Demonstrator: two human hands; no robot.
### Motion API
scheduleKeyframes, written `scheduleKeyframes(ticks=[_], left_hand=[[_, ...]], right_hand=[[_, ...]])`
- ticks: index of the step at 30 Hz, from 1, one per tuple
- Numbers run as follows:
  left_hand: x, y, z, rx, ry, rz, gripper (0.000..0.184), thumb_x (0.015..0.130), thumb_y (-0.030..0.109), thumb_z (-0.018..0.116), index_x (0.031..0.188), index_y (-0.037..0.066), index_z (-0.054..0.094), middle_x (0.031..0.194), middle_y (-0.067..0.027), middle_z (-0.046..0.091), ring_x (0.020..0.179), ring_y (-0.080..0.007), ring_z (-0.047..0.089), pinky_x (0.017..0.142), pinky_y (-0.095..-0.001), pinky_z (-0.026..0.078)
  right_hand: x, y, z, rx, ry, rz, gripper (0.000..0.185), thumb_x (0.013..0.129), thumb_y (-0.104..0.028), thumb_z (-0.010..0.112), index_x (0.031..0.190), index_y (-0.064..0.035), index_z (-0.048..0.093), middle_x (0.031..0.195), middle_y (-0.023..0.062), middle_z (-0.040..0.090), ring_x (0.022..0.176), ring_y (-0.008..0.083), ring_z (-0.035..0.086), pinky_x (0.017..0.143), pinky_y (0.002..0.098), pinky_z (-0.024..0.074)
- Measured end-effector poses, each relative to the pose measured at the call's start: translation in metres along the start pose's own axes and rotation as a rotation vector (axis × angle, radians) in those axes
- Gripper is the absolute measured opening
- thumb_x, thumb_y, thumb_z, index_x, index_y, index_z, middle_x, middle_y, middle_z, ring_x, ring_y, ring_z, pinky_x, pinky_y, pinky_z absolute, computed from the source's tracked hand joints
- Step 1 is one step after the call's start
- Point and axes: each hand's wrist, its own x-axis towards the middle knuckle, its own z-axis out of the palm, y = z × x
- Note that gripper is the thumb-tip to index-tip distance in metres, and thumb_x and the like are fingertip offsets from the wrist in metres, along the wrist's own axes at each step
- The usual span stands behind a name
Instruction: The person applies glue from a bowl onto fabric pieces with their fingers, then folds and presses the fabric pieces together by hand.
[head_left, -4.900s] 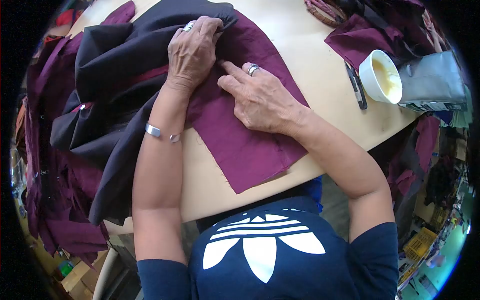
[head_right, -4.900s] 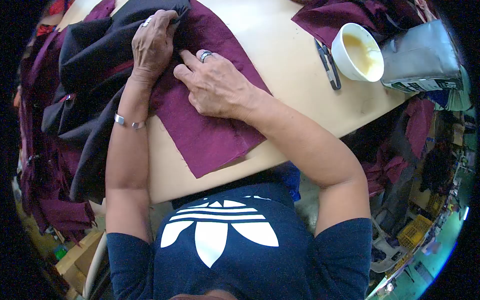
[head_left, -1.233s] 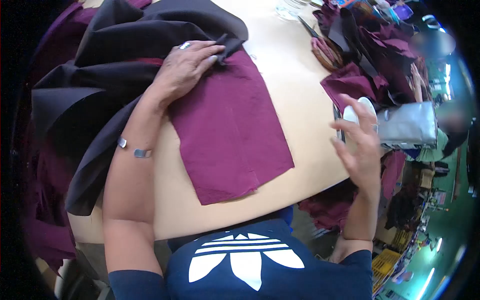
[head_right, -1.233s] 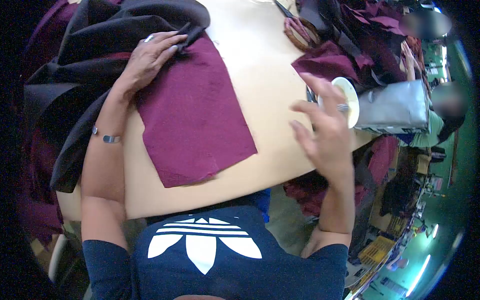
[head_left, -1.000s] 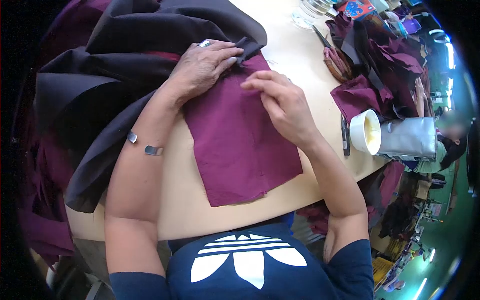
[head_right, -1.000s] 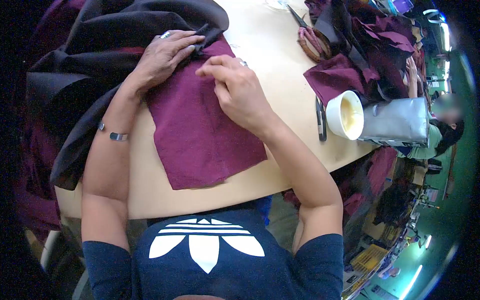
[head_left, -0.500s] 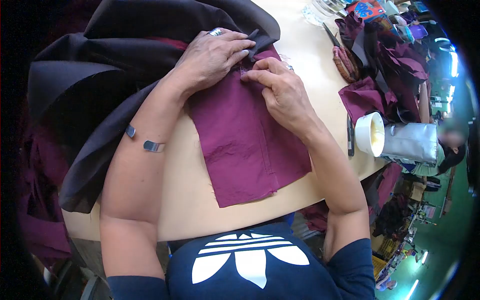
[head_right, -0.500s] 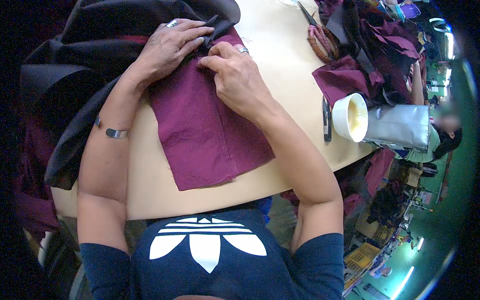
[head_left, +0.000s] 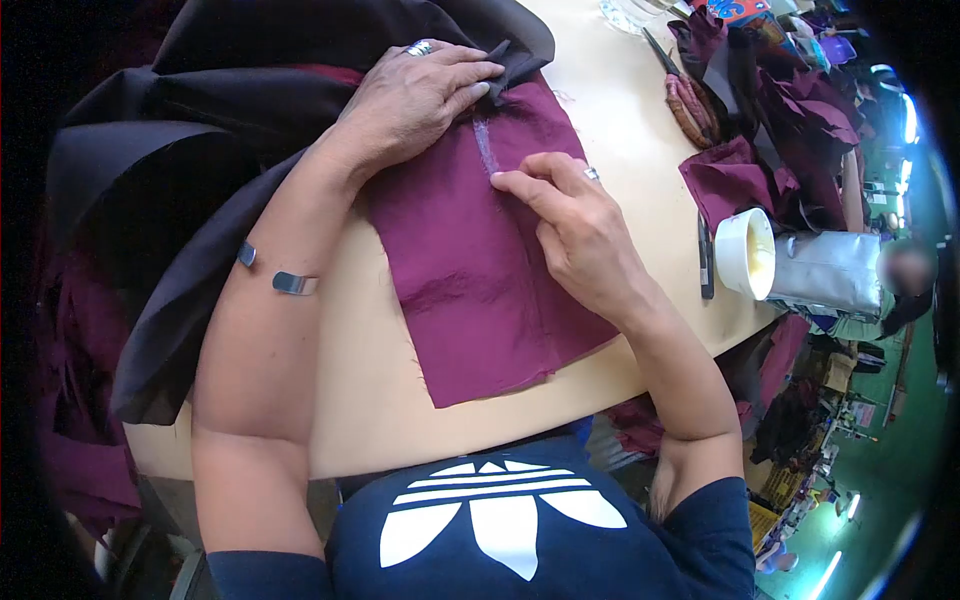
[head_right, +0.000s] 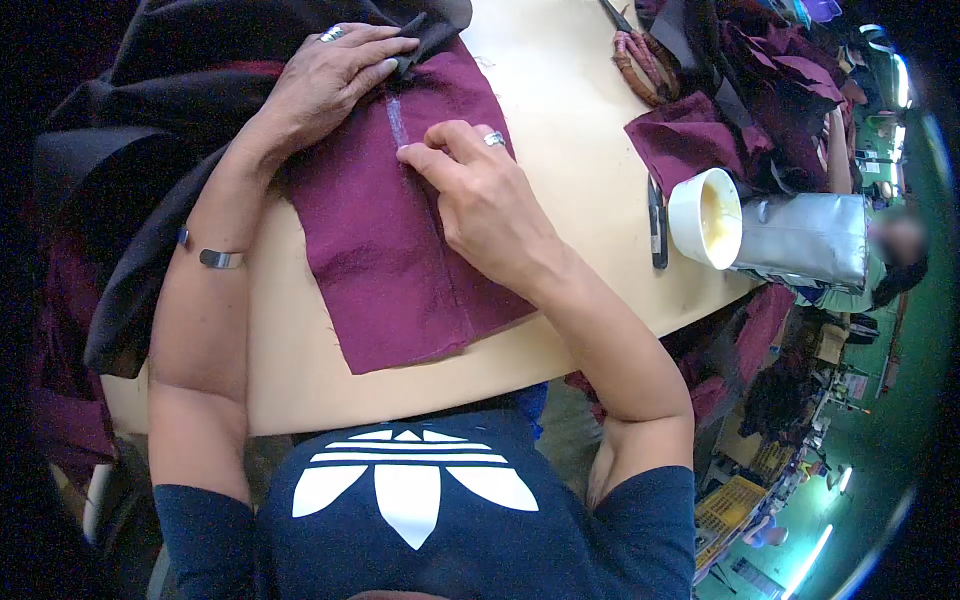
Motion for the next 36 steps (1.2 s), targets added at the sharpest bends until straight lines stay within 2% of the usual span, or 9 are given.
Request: scheduleKeyframes(ticks=[7,10,14,18,23,25,28,29,36], left_hand=[[-0.001,-0.002,0.001,0.041,0.007,0.024,0.032,0.094,0.027,0.045,0.122,0.016,0.057,0.123,-0.0068,0.057,0.114,-0.0251,0.052,0.095,-0.0398,0.039],[0.0,-0.002,0.0,0.028,-0.003,0.003,0.034,0.095,0.031,0.042,0.119,0.015,0.06,0.124,-0.0047,0.057,0.117,-0.0226,0.051,0.1,-0.0397,0.036],[0.0,-0.005,0.009,0.059,0.027,0.008,0.034,0.095,0.032,0.041,0.12,0.017,0.059,0.125,-0.0039,0.056,0.118,-0.0219,0.05,0.1,-0.0385,0.035],[0.0,-0.005,0.009,0.052,0.0,-0.017,0.035,0.096,0.033,0.04,0.12,0.018,0.059,0.126,-0.0032,0.056,0.119,-0.0211,0.049,0.101,-0.0388,0.034],[0.0,-0.009,0.011,0.07,0.013,0.01,0.035,0.096,0.034,0.041,0.121,0.019,0.059,0.126,-0.0036,0.056,0.12,-0.0207,0.048,0.102,-0.0384,0.033],[0.0,-0.005,0.006,0.067,-0.009,0.007,0.034,0.096,0.032,0.04,0.123,0.02,0.057,0.128,-0.0045,0.054,0.121,-0.0212,0.047,0.103,-0.0381,0.032],[-0.001,0.007,-0.017,-0.113,-0.091,-0.011,0.036,0.085,0.016,0.051,0.118,0.003,0.059,0.125,-0.0151,0.054,0.119,-0.0288,0.046,0.103,-0.0377,0.032],[-0.001,0.009,-0.018,-0.048,-0.075,0.018,0.033,0.093,0.024,0.046,0.115,0.005,0.061,0.122,-0.0126,0.056,0.115,-0.0278,0.048,0.1,-0.0378,0.034],[0.0,0.009,-0.019,-0.032,-0.084,0.017,0.033,0.092,0.023,0.047,0.116,0.005,0.06,0.123,-0.0129,0.055,0.117,-0.0274,0.047,0.1,-0.0373,0.034]], right_hand=[[-0.033,-0.013,-0.011,-0.196,-0.096,-0.191,0.022,0.074,-0.003,0.051,0.092,0.0064,0.06,0.098,0.0157,0.053,0.081,0.0287,0.054,0.07,0.0364,0.0474],[-0.038,-0.023,-0.022,-0.068,-0.152,-0.112,0.029,0.07,0.009,0.056,0.097,0.0029,0.063,0.097,0.0158,0.054,0.081,0.0297,0.057,0.071,0.0366,0.0478],[-0.033,-0.018,-0.012,0.183,-0.026,0.136,0.034,0.069,0.013,0.053,0.101,0.0024,0.062,0.097,0.0157,0.054,0.082,0.0283,0.057,0.071,0.034,0.0472],[-0.048,-0.023,-0.009,0.04,-0.048,0.054,0.039,0.07,0.015,0.051,0.104,0.0013,0.063,0.096,0.0152,0.055,0.082,0.0273,0.055,0.072,0.0338,0.0465],[-0.065,-0.029,-0.022,0.233,-0.124,0.113,0.043,0.068,0.016,0.049,0.106,0.0009,0.063,0.096,0.0147,0.054,0.084,0.0271,0.054,0.074,0.0343,0.0461],[-0.058,-0.03,-0.018,0.217,-0.076,0.158,0.039,0.069,0.01,0.052,0.106,0.0012,0.061,0.097,0.0155,0.053,0.086,0.0282,0.054,0.075,0.0366,0.0451],[-0.058,-0.032,-0.01,0.105,-0.102,0.151,0.038,0.071,0.004,0.053,0.109,0.0029,0.059,0.099,0.0165,0.051,0.089,0.031,0.053,0.077,0.0381,0.0437],[-0.061,-0.034,-0.009,0.061,-0.118,0.136,0.038,0.072,0.003,0.053,0.109,0.0038,0.058,0.099,0.0165,0.051,0.089,0.0312,0.052,0.077,0.0382,0.0436],[-0.107,-0.054,-0.019,-0.145,-0.165,-0.026,0.038,0.073,-0.007,0.054,0.107,0.0068,0.059,0.101,0.0152,0.053,0.088,0.0281,0.051,0.078,0.0372,0.0439]])
